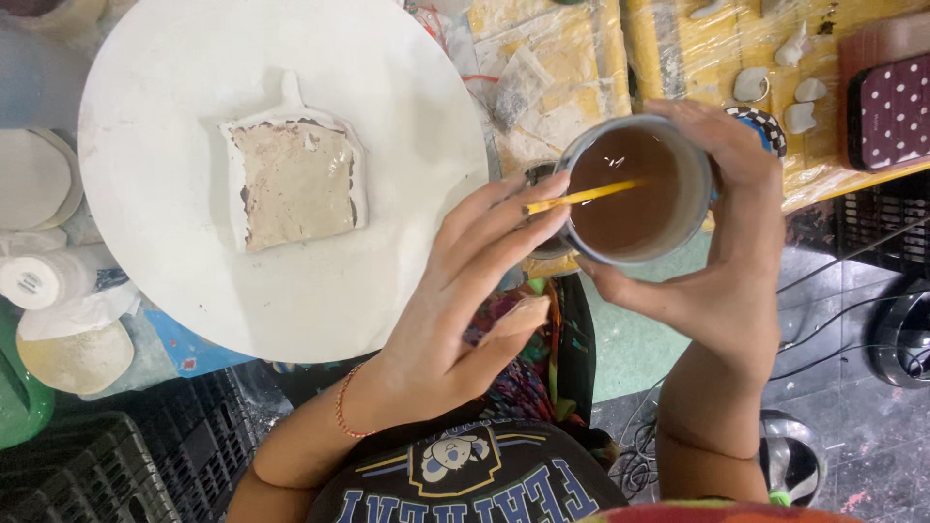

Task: The person mixes pieces of clay in a small container using a wooden stick.

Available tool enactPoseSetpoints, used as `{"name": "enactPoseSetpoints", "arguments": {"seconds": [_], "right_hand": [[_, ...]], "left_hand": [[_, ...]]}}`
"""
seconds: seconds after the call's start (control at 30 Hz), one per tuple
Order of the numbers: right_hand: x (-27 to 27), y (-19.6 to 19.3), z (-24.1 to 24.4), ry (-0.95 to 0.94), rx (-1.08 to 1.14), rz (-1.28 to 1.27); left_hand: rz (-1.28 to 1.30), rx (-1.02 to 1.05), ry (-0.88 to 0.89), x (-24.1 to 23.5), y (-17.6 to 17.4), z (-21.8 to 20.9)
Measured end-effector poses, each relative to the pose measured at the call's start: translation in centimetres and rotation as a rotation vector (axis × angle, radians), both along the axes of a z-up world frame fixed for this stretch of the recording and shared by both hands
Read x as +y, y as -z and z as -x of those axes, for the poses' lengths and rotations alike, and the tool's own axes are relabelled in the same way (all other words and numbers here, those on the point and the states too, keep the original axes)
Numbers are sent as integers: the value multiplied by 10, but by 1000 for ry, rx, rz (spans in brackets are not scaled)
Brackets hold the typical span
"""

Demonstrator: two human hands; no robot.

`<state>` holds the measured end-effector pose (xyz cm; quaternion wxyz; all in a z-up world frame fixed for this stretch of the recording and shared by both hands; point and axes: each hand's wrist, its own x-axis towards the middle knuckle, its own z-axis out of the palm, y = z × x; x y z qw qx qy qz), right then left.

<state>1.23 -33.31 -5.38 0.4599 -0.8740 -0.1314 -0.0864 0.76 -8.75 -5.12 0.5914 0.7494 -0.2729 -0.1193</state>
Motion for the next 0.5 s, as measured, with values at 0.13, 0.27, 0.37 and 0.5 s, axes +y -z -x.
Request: {"name": "enactPoseSetpoints", "arguments": {"seconds": [0.13,0.27,0.37,0.5], "right_hand": [[-10,-9,-16,-47,-8,71],[-28,-6,-34,-77,-51,132],[-40,6,-48,-124,-97,180],[-42,29,-60,-135,-70,154]], "left_hand": [[-17,-20,-38,-9,11,3],[-20,-37,-95,-20,36,24],[-60,-97,-79,-37,56,42],[-249,-154,-59,-49,77,48]]}}
